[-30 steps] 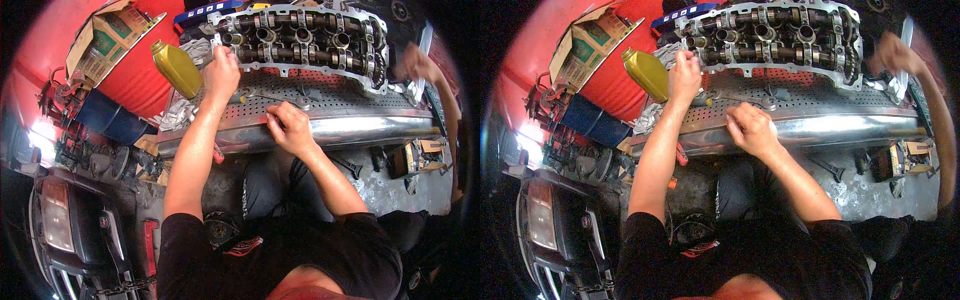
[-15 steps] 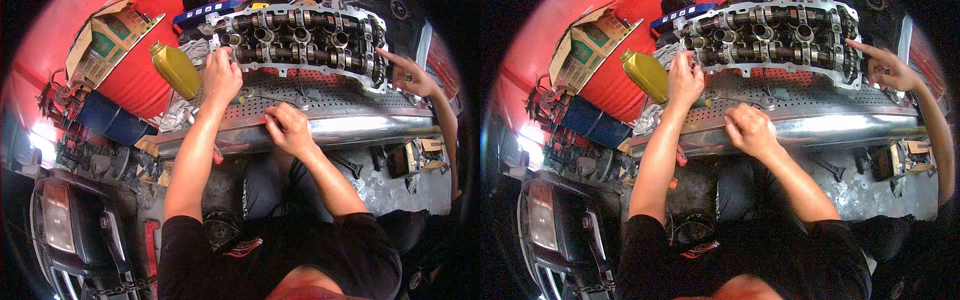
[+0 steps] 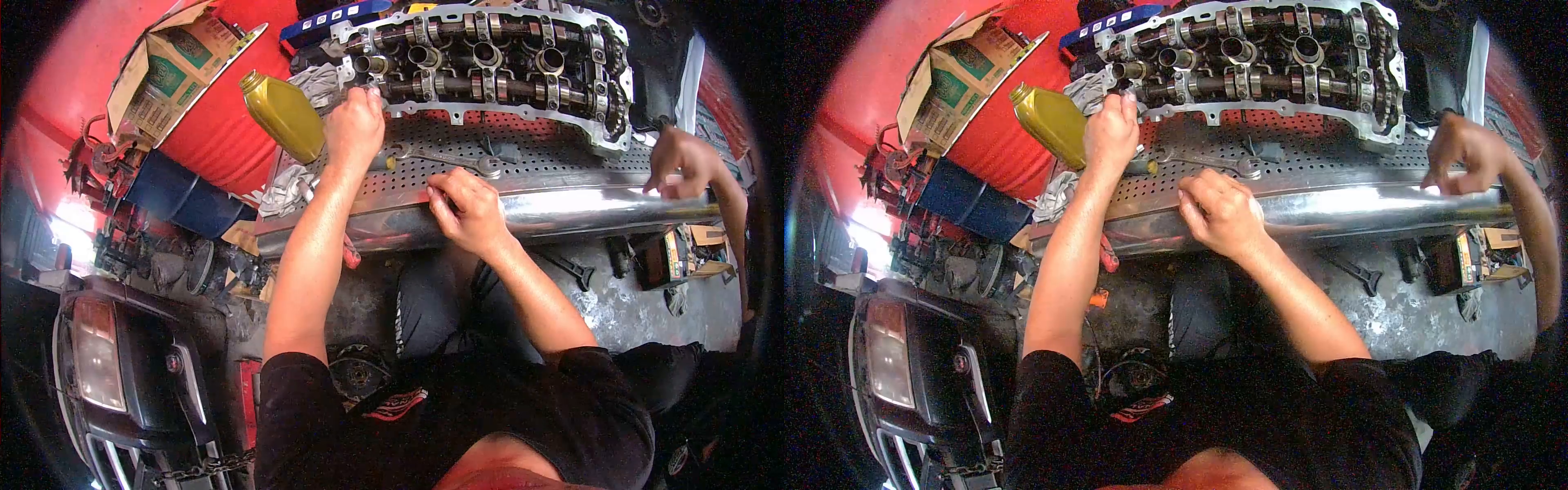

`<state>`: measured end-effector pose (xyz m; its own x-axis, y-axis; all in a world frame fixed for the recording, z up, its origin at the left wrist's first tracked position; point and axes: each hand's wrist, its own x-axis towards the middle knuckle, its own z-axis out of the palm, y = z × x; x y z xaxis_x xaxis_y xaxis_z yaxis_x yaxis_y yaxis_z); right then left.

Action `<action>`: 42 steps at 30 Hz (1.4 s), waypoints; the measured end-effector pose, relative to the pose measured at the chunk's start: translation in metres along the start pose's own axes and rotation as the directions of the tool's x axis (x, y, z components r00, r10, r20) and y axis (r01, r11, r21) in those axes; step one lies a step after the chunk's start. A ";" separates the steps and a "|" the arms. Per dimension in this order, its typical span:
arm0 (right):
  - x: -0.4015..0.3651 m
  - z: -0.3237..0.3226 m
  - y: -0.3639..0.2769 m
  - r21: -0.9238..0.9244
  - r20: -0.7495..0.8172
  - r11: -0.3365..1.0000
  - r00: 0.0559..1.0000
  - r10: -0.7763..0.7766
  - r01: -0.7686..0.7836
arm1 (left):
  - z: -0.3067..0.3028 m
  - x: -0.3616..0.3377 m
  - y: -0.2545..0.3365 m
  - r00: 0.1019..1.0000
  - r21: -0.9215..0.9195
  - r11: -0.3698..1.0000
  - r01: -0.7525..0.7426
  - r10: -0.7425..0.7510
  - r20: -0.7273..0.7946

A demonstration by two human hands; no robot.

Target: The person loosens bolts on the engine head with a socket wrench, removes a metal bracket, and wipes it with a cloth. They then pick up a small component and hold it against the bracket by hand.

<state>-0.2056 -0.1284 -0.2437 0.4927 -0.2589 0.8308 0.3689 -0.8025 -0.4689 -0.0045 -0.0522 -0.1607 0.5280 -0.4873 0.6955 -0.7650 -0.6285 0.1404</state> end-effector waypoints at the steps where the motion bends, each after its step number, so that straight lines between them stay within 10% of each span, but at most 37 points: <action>1: 0.000 0.000 0.001 0.001 -0.001 1.000 1.000 -0.007 0.007 | 0.004 -0.001 0.003 1.000 -0.001 1.000 0.028 -0.028 -0.002; 8: -0.002 -0.001 0.002 -0.011 0.015 1.000 1.000 0.010 -0.010 | 0.005 -0.005 -0.001 0.989 -0.074 0.988 0.134 -0.138 -0.050; 10: -0.002 -0.002 0.002 0.001 0.026 1.000 1.000 0.011 -0.011 | -0.031 -0.012 -0.001 0.921 -0.412 0.830 0.377 -0.287 0.264; 13: 0.002 0.002 -0.001 0.014 0.006 0.998 0.998 0.065 -0.065 | -0.069 -0.042 -0.024 0.774 -0.743 0.267 0.614 -0.016 0.633; 16: 0.015 -0.001 -0.010 0.278 0.211 0.912 0.945 0.249 -0.302 | -0.097 -0.072 -0.015 0.688 -0.701 0.034 0.712 0.161 0.707; 21: 0.028 0.004 -0.036 0.386 0.110 0.922 0.991 -0.070 0.022 | -0.099 -0.087 -0.003 0.682 -0.667 -0.226 0.710 0.454 0.573; 28: 0.018 -0.001 -0.059 0.555 0.219 0.801 0.968 0.119 -0.224 | -0.104 -0.097 -0.001 0.717 -0.704 -0.230 0.672 0.438 0.541; 42: 0.018 0.011 -0.065 0.410 0.025 0.911 0.998 -0.057 0.042 | -0.097 -0.104 -0.020 0.695 -0.752 -0.156 0.640 0.535 0.480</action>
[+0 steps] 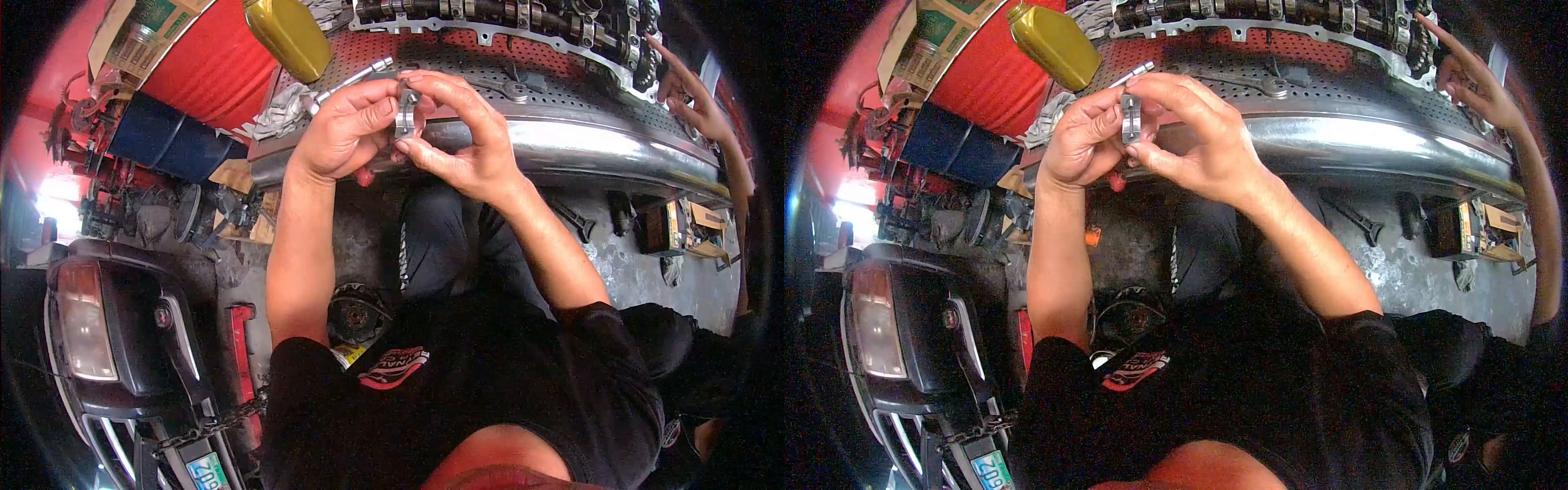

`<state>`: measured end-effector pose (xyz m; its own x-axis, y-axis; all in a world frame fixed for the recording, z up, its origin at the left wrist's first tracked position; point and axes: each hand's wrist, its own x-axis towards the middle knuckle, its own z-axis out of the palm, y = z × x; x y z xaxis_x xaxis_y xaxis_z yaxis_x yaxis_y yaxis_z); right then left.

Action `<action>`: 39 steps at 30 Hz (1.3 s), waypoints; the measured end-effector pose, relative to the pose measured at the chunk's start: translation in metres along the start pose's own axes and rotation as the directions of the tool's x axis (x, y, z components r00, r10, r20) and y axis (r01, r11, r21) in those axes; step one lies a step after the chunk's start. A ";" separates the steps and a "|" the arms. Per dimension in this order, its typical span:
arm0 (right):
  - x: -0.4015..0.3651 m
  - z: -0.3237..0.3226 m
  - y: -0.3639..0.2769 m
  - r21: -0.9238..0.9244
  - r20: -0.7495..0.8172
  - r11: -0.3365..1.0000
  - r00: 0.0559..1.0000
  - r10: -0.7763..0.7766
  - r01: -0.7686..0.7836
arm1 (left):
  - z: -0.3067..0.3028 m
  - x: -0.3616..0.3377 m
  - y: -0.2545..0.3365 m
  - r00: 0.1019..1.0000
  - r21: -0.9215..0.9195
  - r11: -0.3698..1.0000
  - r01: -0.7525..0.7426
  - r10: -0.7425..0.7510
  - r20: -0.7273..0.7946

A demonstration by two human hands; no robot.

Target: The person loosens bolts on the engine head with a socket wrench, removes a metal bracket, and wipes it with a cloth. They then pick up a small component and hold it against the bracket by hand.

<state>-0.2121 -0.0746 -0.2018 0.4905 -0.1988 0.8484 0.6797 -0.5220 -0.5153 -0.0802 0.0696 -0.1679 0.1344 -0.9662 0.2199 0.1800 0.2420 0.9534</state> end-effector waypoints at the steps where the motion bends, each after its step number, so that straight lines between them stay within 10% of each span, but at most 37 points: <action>1: 0.000 0.001 0.004 -0.049 -0.025 0.997 0.998 -0.065 0.064 | 0.000 0.000 -0.001 1.000 0.002 1.000 -0.009 0.009 -0.014; 21: -0.010 0.000 -0.004 -0.162 -0.145 0.981 0.986 0.083 -0.106 | 0.025 0.001 -0.003 0.972 0.000 0.996 0.090 -0.088 -0.217; 33: -0.016 -0.006 -0.008 0.258 -0.181 0.913 0.912 0.367 -0.316 | 0.036 0.011 -0.004 0.965 -0.084 0.992 0.097 -0.115 -0.237; 39: -0.025 -0.012 -0.002 0.112 -0.195 0.973 0.956 0.221 -0.202 | 0.040 0.013 -0.010 0.966 -0.071 0.994 0.086 -0.100 -0.238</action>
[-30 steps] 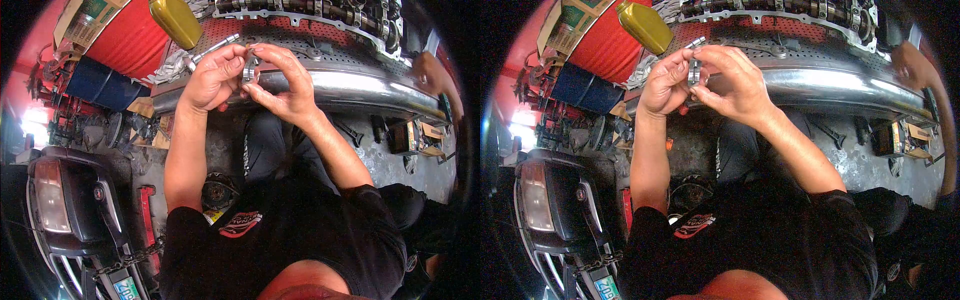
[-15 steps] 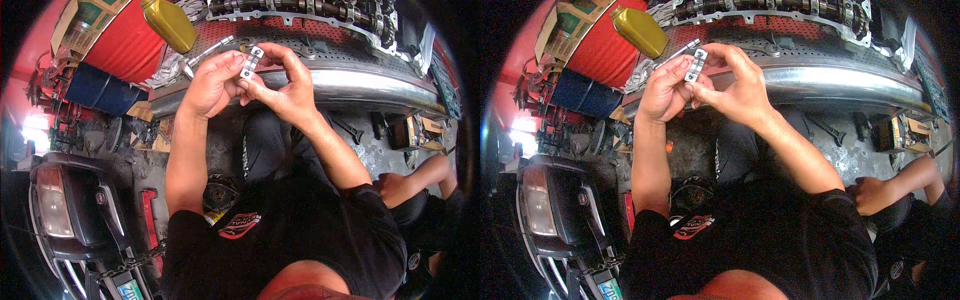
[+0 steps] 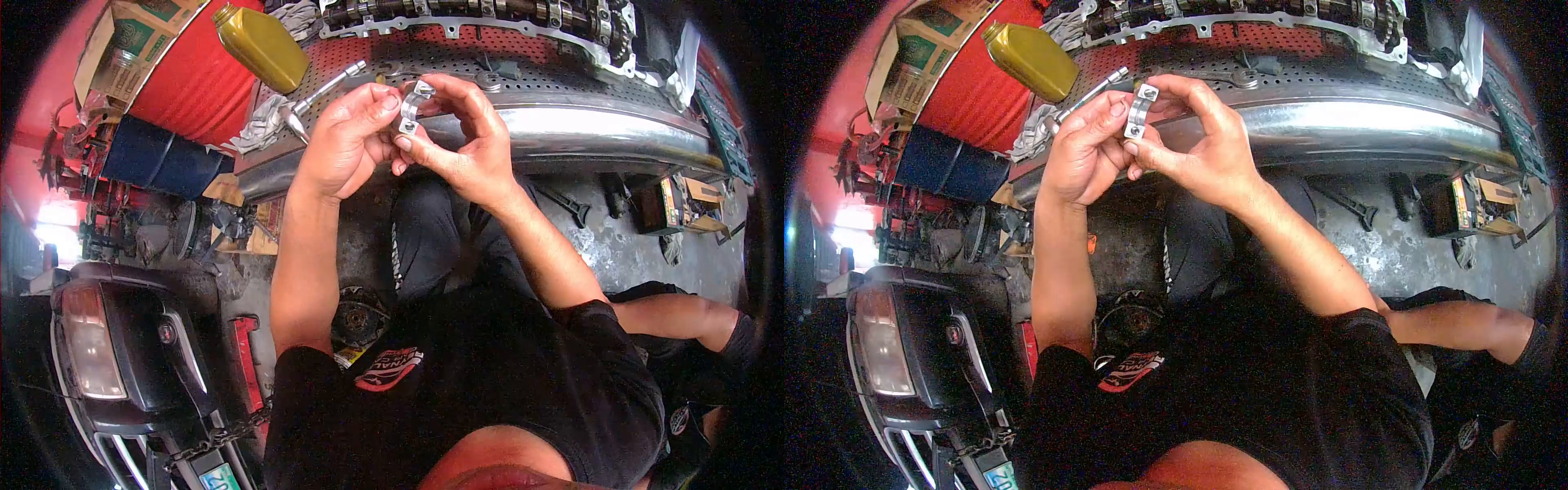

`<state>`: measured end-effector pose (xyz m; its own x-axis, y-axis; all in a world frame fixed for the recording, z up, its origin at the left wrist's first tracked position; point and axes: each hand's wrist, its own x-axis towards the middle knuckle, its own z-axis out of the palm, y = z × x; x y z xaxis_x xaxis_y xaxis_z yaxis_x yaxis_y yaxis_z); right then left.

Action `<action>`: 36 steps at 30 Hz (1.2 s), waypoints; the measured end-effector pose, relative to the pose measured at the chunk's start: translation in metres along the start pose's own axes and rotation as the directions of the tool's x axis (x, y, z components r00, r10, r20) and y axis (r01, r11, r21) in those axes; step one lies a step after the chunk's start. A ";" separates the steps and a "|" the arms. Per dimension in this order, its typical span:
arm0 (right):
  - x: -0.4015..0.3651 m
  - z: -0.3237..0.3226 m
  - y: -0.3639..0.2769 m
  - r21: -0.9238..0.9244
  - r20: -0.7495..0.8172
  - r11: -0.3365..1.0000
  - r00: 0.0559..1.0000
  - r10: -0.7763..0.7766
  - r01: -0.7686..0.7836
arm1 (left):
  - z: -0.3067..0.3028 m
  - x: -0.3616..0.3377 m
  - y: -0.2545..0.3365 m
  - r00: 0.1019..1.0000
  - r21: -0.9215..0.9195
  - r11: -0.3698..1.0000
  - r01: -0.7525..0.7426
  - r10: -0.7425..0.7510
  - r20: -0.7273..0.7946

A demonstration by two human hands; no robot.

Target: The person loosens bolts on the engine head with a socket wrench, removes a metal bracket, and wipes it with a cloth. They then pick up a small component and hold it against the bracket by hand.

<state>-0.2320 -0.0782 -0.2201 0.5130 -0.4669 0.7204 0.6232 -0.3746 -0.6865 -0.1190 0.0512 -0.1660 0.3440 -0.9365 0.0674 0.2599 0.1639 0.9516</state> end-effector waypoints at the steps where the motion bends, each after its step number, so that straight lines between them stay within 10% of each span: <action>1: 0.000 -0.001 -0.001 -0.072 -0.005 0.997 0.999 -0.036 0.035 | 0.001 0.001 -0.001 1.000 0.004 1.000 -0.002 0.002 0.003; 12: 0.003 -0.004 -0.021 -0.382 -0.036 0.922 0.996 -0.083 0.064 | 0.012 0.000 -0.009 1.000 -0.005 1.000 -0.014 0.014 -0.021; 27: -0.003 -0.011 -0.006 0.159 0.051 0.977 0.990 0.133 -0.139 | 0.017 -0.001 -0.015 0.999 0.029 0.999 -0.042 0.043 -0.015; 36: -0.010 -0.018 -0.006 0.135 0.052 0.983 0.992 0.115 -0.121 | 0.028 -0.001 -0.015 0.994 0.096 0.994 -0.060 0.068 -0.083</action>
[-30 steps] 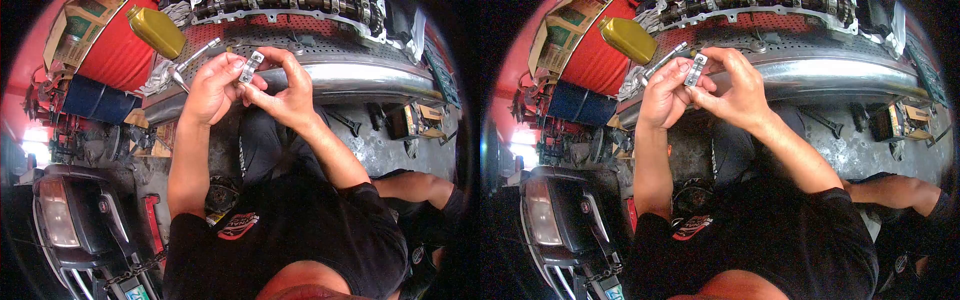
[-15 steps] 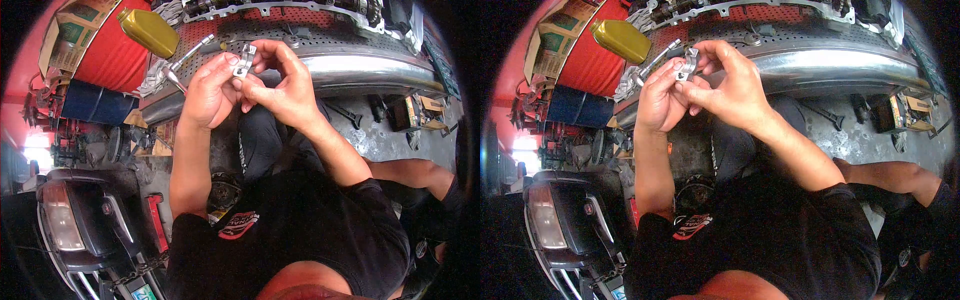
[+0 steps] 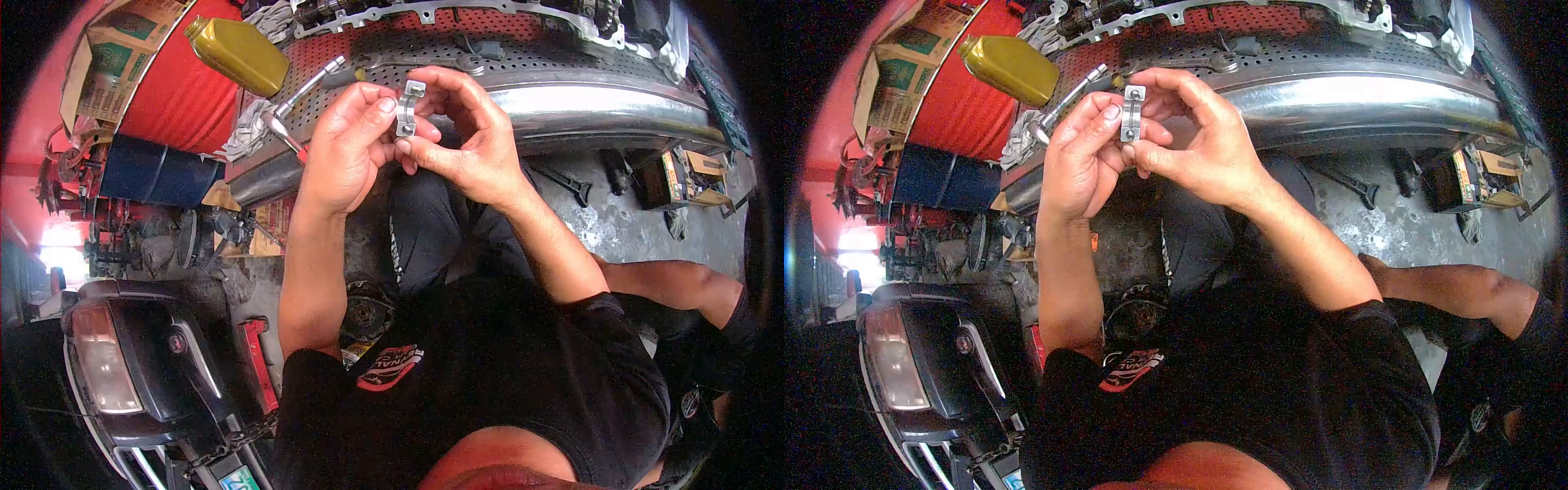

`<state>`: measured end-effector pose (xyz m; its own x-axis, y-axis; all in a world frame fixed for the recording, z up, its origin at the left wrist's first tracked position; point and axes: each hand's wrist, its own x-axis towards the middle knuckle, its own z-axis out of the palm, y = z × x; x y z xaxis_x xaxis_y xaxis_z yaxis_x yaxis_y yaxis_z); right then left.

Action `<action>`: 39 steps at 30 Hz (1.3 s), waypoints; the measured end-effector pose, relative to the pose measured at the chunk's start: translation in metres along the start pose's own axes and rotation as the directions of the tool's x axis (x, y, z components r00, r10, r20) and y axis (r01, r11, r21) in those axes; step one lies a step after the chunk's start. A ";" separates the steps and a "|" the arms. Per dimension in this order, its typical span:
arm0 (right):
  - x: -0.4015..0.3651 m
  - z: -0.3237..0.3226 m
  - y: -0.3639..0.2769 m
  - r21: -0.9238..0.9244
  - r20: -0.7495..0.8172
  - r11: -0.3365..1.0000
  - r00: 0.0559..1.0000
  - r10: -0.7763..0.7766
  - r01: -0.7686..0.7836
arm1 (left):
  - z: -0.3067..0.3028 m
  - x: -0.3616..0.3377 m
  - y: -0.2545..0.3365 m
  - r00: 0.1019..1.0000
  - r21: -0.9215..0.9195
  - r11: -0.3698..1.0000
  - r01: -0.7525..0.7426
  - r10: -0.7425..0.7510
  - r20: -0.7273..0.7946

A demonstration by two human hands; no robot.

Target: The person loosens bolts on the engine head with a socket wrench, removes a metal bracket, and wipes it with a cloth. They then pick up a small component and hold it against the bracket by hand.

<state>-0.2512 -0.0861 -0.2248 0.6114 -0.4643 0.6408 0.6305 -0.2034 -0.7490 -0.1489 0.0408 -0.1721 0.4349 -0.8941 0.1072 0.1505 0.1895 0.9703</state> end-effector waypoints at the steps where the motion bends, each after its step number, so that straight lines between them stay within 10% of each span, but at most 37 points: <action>1: 0.000 0.000 0.000 -0.001 -0.001 1.000 1.000 0.003 -0.003 | -0.001 0.000 -0.001 1.000 0.001 1.000 0.005 -0.005 0.002; 12: -0.007 -0.004 -0.009 -0.142 -0.094 0.988 0.994 0.051 -0.064 | 0.003 0.004 -0.005 0.997 -0.066 0.997 0.040 -0.036 0.069; 21: -0.005 -0.008 -0.022 -0.528 -0.008 0.784 0.922 -0.388 0.326 | 0.004 0.011 -0.010 0.974 -0.234 0.971 0.059 -0.005 0.228; 33: -0.007 -0.010 -0.014 -0.503 0.011 0.767 0.890 -0.455 0.398 | 0.003 0.007 -0.011 0.985 -0.157 0.987 0.043 -0.016 0.174; 36: -0.014 -0.015 -0.013 -0.356 -0.094 0.920 0.973 -0.210 0.164 | 0.012 0.008 -0.010 0.996 -0.033 0.997 0.065 -0.062 0.071; 39: -0.023 -0.029 -0.014 0.312 -0.106 0.940 0.979 0.176 -0.136 | 0.026 0.014 -0.018 0.991 0.049 0.991 0.120 -0.123 0.053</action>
<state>-0.2882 -0.0980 -0.2336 0.6590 -0.5813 0.4772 0.6590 0.1404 -0.7390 -0.1688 0.0147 -0.1828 0.3650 -0.9310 -0.0015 0.1578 0.0602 0.9856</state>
